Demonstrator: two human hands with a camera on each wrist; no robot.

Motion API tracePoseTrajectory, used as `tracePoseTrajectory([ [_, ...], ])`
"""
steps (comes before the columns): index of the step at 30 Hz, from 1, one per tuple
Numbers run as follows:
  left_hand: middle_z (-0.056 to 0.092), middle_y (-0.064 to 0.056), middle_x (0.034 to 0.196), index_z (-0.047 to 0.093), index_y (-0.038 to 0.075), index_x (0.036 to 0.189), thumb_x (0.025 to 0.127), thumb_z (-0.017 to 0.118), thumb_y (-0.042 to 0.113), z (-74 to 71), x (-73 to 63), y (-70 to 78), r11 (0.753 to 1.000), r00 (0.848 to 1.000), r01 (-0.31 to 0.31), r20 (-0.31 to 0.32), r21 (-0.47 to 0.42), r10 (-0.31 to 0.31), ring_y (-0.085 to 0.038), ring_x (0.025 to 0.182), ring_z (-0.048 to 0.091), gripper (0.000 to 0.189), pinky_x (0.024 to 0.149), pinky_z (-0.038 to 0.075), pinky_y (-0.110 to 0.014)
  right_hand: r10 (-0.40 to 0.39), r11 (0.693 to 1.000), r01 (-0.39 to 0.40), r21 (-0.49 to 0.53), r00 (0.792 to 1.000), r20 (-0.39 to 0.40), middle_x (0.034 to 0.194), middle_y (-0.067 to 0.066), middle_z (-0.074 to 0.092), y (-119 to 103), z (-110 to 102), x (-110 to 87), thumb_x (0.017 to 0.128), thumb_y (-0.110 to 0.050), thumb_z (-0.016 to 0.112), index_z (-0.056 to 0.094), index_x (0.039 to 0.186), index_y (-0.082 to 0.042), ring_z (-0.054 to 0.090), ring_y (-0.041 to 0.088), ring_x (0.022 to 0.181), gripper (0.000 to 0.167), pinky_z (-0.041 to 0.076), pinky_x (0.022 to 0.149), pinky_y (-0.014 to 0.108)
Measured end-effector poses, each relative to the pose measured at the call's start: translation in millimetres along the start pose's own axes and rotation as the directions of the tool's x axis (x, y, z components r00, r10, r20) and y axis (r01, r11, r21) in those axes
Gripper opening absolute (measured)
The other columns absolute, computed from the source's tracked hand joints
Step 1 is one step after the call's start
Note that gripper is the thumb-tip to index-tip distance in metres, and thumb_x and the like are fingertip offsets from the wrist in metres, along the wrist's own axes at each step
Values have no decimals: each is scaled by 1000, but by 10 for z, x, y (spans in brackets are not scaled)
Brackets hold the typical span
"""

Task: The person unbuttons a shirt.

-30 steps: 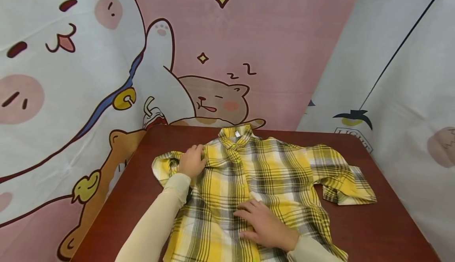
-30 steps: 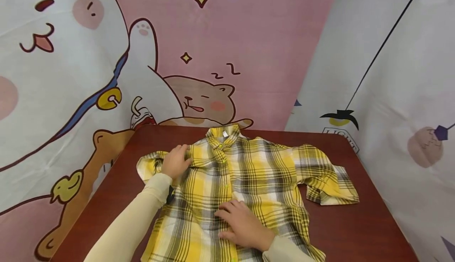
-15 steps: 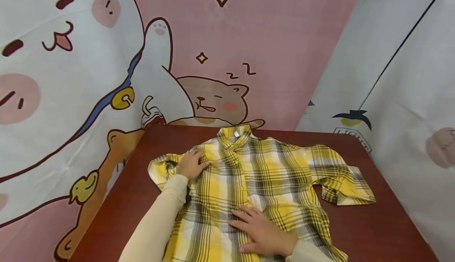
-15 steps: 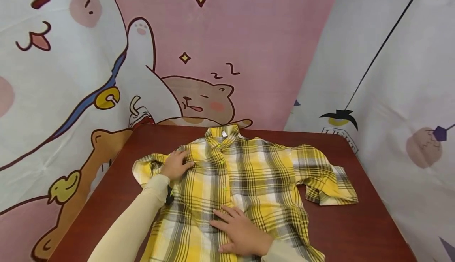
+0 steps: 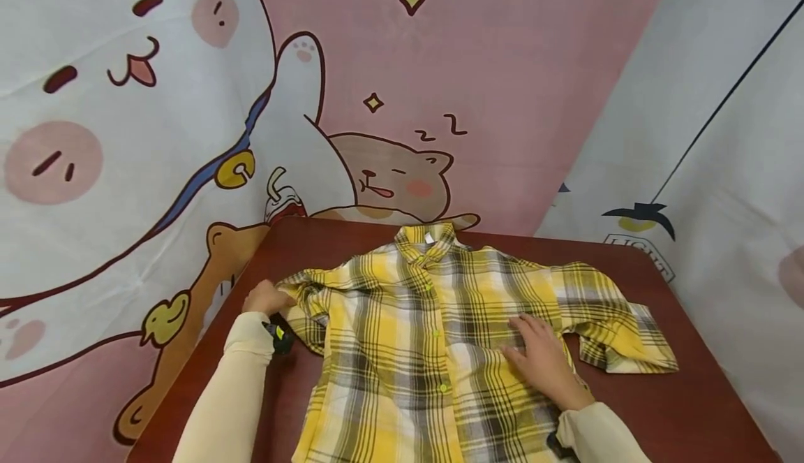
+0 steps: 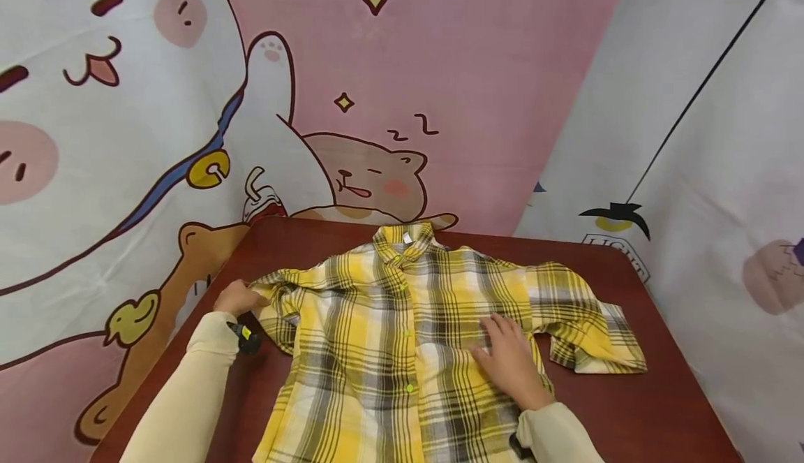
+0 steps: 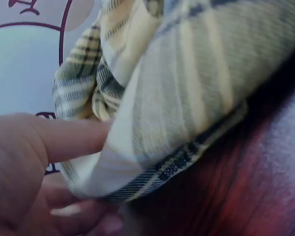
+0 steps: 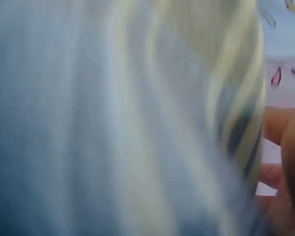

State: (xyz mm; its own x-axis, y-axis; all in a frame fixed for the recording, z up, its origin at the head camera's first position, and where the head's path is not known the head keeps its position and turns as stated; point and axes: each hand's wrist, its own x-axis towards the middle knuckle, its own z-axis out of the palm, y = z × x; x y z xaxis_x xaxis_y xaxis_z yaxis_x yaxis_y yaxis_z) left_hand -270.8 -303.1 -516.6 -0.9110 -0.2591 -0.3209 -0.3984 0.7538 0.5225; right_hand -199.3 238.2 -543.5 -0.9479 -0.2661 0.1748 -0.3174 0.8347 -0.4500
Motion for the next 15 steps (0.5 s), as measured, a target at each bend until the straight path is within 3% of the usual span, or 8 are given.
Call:
tracePoseTrajectory([
  [4, 60, -31, 112, 61, -13, 111, 81, 77, 22, -44, 9, -45, 998, 997, -54, 46, -33, 56, -44, 97, 59, 48, 79, 49, -53, 113, 993, -114, 6, 989, 91, 142, 31, 38, 172, -13, -36, 91, -34, 69, 48, 140, -1, 29, 54, 129, 62, 21, 97, 73],
  [7, 65, -23, 98, 68, -4, 97, 85, 73, 21, -151, -16, 67, 993, 993, -119, -6, 24, 119, -37, 82, 61, 28, 67, 50, -47, 119, 993, -117, -22, 987, 111, 142, 31, 39, 223, 14, -59, 90, -35, 70, 49, 139, -1, 32, 54, 128, 63, 22, 96, 73],
  [9, 63, -16, 79, 66, 1, 82, 91, 67, 24, -242, -28, 197, 983, 982, -180, -58, 31, 182, -30, 67, 57, 25, 58, 46, -42, 112, 993, -109, -34, 989, 100, 141, 30, 41, 236, 24, -66, 89, -34, 71, 50, 138, -2, 33, 53, 128, 62, 24, 95, 73],
  [12, 45, -7, 59, 52, 6, 68, 98, 59, 25, -408, -61, 452, 944, 942, -322, -121, -68, 313, -23, 52, 42, 36, 51, 36, -36, 105, 994, -102, -40, 991, 82, 141, 29, 41, 241, 16, -71, 89, -32, 72, 51, 138, -2, 33, 53, 128, 61, 24, 94, 73],
  [13, 38, -4, 57, 46, 7, 66, 99, 57, 26, -466, -78, 527, 920, 925, -372, -136, -125, 356, -21, 50, 37, 40, 50, 33, -35, 102, 994, -99, -40, 992, 80, 141, 29, 40, 240, 13, -71, 89, -32, 72, 51, 138, -3, 32, 53, 128, 60, 24, 94, 73],
  [15, 36, -2, 60, 44, 7, 69, 102, 53, 26, -579, -135, 662, 842, 880, -474, -162, -258, 446, -18, 52, 34, 39, 53, 32, -33, 100, 994, -96, -45, 991, 84, 142, 29, 40, 243, 8, -75, 89, -31, 72, 51, 138, -3, 32, 53, 128, 60, 24, 94, 73],
])
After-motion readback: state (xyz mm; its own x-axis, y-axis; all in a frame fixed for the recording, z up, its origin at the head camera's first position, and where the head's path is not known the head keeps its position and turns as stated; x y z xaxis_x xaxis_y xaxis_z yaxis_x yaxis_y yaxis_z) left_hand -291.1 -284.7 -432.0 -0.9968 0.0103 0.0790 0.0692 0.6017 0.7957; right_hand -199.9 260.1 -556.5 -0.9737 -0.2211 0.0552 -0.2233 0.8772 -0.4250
